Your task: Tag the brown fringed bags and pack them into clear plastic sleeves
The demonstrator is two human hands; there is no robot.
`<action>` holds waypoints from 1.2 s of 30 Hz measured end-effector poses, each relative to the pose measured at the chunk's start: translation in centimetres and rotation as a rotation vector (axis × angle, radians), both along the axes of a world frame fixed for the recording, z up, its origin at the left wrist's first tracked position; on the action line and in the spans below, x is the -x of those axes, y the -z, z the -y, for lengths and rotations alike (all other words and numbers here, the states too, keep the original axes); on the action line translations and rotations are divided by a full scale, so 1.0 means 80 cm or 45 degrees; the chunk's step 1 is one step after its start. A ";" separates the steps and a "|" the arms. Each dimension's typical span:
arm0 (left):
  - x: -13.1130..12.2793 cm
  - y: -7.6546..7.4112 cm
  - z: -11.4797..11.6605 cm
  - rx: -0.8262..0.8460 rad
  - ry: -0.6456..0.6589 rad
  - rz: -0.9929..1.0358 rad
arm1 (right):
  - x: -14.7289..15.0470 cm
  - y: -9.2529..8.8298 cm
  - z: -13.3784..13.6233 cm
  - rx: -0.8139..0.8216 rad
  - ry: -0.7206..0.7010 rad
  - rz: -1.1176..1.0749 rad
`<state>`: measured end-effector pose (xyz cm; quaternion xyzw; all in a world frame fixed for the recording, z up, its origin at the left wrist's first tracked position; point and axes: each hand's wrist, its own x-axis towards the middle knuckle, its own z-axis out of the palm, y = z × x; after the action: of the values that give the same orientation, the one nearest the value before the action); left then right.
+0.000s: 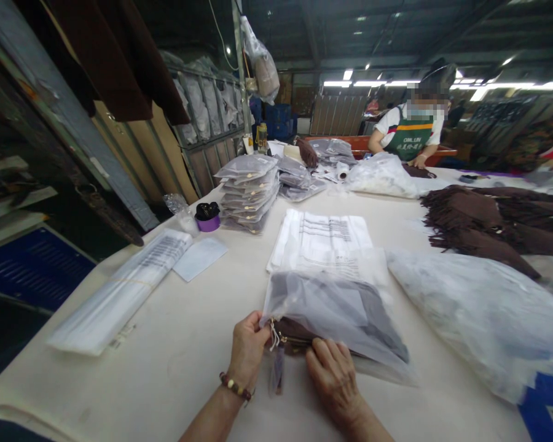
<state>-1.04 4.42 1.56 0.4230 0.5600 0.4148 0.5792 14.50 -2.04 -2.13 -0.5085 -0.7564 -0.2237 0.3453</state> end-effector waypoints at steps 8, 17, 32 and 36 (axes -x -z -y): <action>0.007 0.005 -0.010 -0.084 0.003 -0.087 | -0.003 -0.012 0.003 0.027 -0.060 -0.094; 0.014 0.017 -0.012 -0.232 0.081 -0.207 | 0.009 -0.026 0.022 0.053 -0.158 -0.212; 0.006 0.000 -0.005 -0.356 0.129 -0.271 | 0.019 -0.040 0.027 0.069 -0.240 -0.235; 0.006 -0.002 -0.004 -0.367 0.132 -0.279 | 0.015 -0.031 0.027 0.082 -0.236 -0.223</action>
<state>-1.48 4.77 1.75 0.5725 0.5319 0.4119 0.4686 13.29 -4.22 0.38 -0.4650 -0.7738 -0.1212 0.4127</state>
